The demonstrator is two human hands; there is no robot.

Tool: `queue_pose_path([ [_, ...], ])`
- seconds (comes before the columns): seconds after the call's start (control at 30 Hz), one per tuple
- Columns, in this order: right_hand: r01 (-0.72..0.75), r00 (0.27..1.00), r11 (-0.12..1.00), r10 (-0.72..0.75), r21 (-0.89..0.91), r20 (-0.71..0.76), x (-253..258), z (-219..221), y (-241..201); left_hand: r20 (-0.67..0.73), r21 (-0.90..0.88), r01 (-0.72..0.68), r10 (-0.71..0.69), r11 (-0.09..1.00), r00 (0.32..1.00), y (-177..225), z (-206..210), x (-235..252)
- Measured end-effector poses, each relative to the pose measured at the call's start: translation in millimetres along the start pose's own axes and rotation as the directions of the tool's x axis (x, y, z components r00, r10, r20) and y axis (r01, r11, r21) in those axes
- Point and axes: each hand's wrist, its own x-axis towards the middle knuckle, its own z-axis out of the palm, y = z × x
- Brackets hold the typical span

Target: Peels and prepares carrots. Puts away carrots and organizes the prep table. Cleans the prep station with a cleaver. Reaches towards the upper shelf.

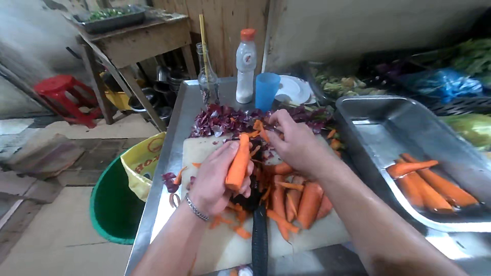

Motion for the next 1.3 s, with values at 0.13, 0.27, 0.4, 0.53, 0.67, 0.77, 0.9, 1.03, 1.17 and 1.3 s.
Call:
queue_pose_path([
  [0.13,-0.063,0.987,0.993,0.077,-0.103,0.144,-3.5,3.8,-14.7,-0.029,0.018,-0.025,0.025,1.0,0.999,-2.1,-2.5,0.5],
  [0.27,-0.002,0.999,0.996,-0.001,0.085,0.039,-10.1,-7.8,-15.1,-0.206,-0.008,-0.009,0.007,1.0,0.978,-8.5,7.8,9.7],
  [0.4,0.277,0.96,0.936,-0.28,0.219,-0.017,-23.0,1.5,-25.6,-0.354,-0.093,-0.015,-0.019,0.996,0.935,-9.6,4.8,13.8],
  [0.53,0.438,0.887,0.883,-0.455,0.169,0.077,-35.1,21.0,-39.5,-0.314,-0.154,-0.065,0.013,0.986,0.949,-8.0,-7.9,7.0],
  [0.67,0.494,0.859,0.859,-0.506,0.132,0.076,-31.9,26.5,-35.5,-0.213,-0.13,0.002,-0.03,0.992,0.977,-8.7,-14.7,5.3],
  [0.77,0.452,0.886,0.886,-0.459,0.102,0.062,-25.8,22.5,-31.0,-0.138,-0.11,0.033,-0.048,0.993,0.989,-7.9,-10.8,4.7],
  [0.9,0.387,0.919,0.918,-0.391,0.087,0.043,-15.2,20.1,-19.9,-0.157,-0.074,0.056,-0.067,0.996,0.985,-7.2,-4.8,3.0],
  [1.03,0.207,0.978,0.976,-0.207,0.061,-0.007,-1.6,13.0,0.2,-0.071,-0.001,0.077,-0.077,0.997,0.994,-6.4,-2.9,0.4],
  [1.17,-0.019,0.987,0.997,0.031,-0.076,0.159,-0.5,9.2,-4.7,-0.021,0.071,0.022,-0.021,0.997,1.0,-4.1,-3.5,-1.2],
  [1.3,0.015,0.954,0.985,0.037,-0.173,0.297,-13.6,3.6,-23.8,0.001,0.448,-0.196,0.218,0.873,0.976,21.3,42.3,3.1],
])
